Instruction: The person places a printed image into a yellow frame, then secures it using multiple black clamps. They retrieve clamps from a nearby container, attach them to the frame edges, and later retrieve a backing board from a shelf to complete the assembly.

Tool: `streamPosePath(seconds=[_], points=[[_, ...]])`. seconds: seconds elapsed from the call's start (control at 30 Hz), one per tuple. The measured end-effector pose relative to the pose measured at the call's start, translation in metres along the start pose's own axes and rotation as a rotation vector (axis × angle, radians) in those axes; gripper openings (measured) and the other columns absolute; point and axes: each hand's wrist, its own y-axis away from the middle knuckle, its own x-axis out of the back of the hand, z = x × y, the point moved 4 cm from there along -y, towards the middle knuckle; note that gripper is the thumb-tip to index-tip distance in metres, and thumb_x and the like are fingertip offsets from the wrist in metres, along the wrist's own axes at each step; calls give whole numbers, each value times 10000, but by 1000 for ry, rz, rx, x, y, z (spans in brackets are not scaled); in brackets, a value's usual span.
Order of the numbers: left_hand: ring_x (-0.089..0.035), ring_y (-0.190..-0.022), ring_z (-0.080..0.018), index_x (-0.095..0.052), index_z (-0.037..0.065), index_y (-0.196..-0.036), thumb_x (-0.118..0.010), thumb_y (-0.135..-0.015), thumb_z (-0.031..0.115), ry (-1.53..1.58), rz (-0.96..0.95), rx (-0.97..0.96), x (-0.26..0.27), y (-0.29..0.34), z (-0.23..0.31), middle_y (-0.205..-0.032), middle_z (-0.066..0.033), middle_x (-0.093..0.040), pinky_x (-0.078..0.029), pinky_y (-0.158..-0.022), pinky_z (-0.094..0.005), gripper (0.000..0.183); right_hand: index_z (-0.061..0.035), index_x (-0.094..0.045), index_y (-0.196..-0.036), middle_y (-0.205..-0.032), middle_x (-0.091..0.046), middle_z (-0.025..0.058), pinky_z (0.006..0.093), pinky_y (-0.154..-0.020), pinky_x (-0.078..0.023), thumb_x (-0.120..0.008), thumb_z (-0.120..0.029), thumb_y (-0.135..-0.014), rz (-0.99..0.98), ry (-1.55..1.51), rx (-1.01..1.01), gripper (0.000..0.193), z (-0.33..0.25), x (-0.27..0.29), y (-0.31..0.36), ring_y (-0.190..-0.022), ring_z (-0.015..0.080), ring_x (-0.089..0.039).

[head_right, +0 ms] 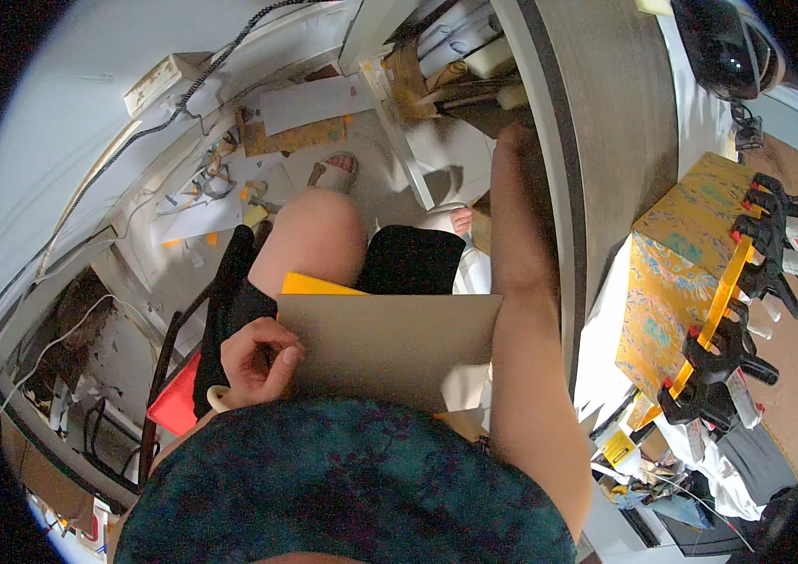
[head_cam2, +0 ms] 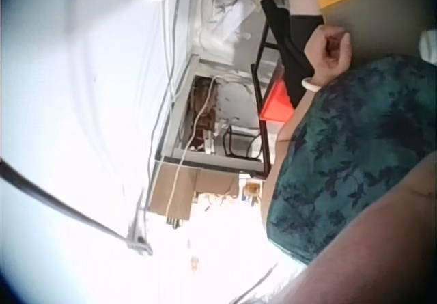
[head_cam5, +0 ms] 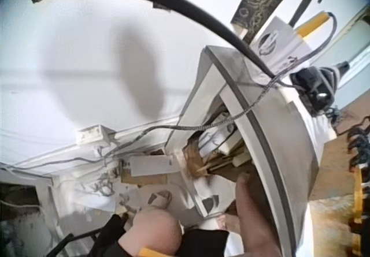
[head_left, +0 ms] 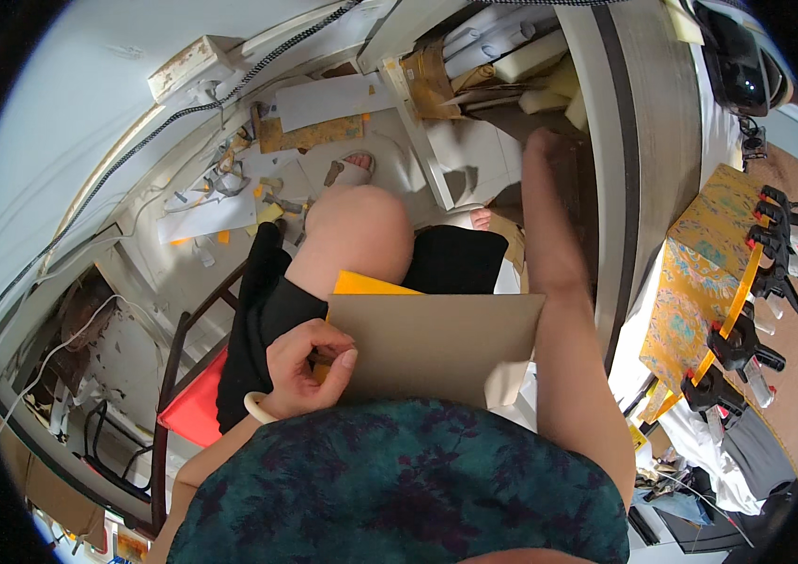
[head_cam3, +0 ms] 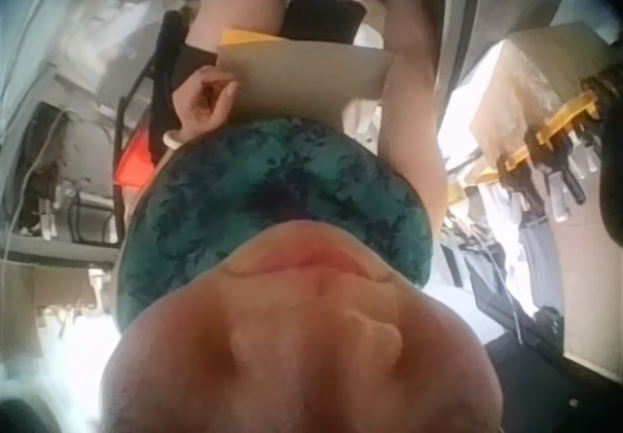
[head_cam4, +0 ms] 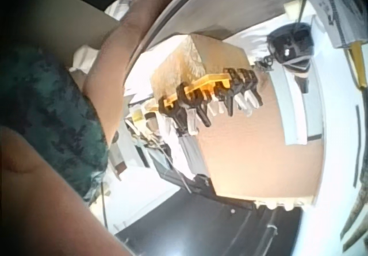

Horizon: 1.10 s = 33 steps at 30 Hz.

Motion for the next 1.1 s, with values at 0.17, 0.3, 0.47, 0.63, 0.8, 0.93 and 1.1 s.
streamPosePath(seconds=[0.17, 0.3, 0.47, 0.63, 0.8, 0.93, 1.1], points=[[-596, -597, -95, -654, 21, -882, -726, -793, -39, -20, -14, 23, 2, -7, 5, -777, -63, -655, -451, -554, -200, 129, 7, -515, -1263, -1131, -612, 208, 379, -701, -528, -466, -301, -1009, -134, 94, 101, 402, -8, -8, 0, -891, 250, -658], [-600, -587, -95, -657, 24, -884, -730, -789, -37, -41, -26, -20, 0, -9, 3, -769, -63, -650, -454, -544, -200, 134, 18, -558, -1200, -1049, -650, 213, 365, -623, -540, -455, -307, -1015, -386, 147, 169, 389, -11, -12, 8, -813, 240, -680], [-605, -582, -100, -656, 19, -890, -726, -790, -44, -52, -19, -16, 0, -9, 3, -767, -66, -649, -461, -542, -202, 138, 10, -633, -946, -780, -686, 171, 346, -524, -516, -423, -388, -1032, -540, 68, 73, 458, 8, 15, 23, -629, 210, -669], [-602, -584, -108, -651, 14, -888, -722, -803, -42, -35, -6, -13, 1, -10, 4, -766, -68, -651, -459, -544, -202, 124, -4, -610, -756, -633, -655, 116, 319, -524, -479, -451, -527, -1013, -271, -54, 63, 604, 32, 49, 53, -529, 181, -604], [-589, -587, -113, -647, 11, -892, -718, -816, -51, -102, 3, 2, 0, -8, 6, -760, -70, -647, -451, -545, -203, 121, -29, -634, -862, -678, -664, 103, 340, -560, -479, -473, -387, -1038, -588, -359, 3, 430, 118, 25, 98, -574, 188, -618], [-571, -631, -121, -630, -2, -929, -710, -815, -68, -59, 63, -48, 3, -10, 8, -845, -95, -638, -451, -585, -203, 154, -16, -644, -892, -772, -669, 92, 302, -592, -505, -585, -240, -1007, -651, -642, 126, 259, 204, 33, 128, -627, 163, -625], [-537, -898, -218, -577, -11, -1079, -769, -763, 13, -330, 291, 48, 8, 6, 10, -1056, -141, -564, -439, -773, -297, 371, -11, -646, -1101, -913, -708, 117, 317, -689, -549, -496, -298, -1033, -623, -653, -12, 331, 208, 132, 212, -778, 182, -670]])
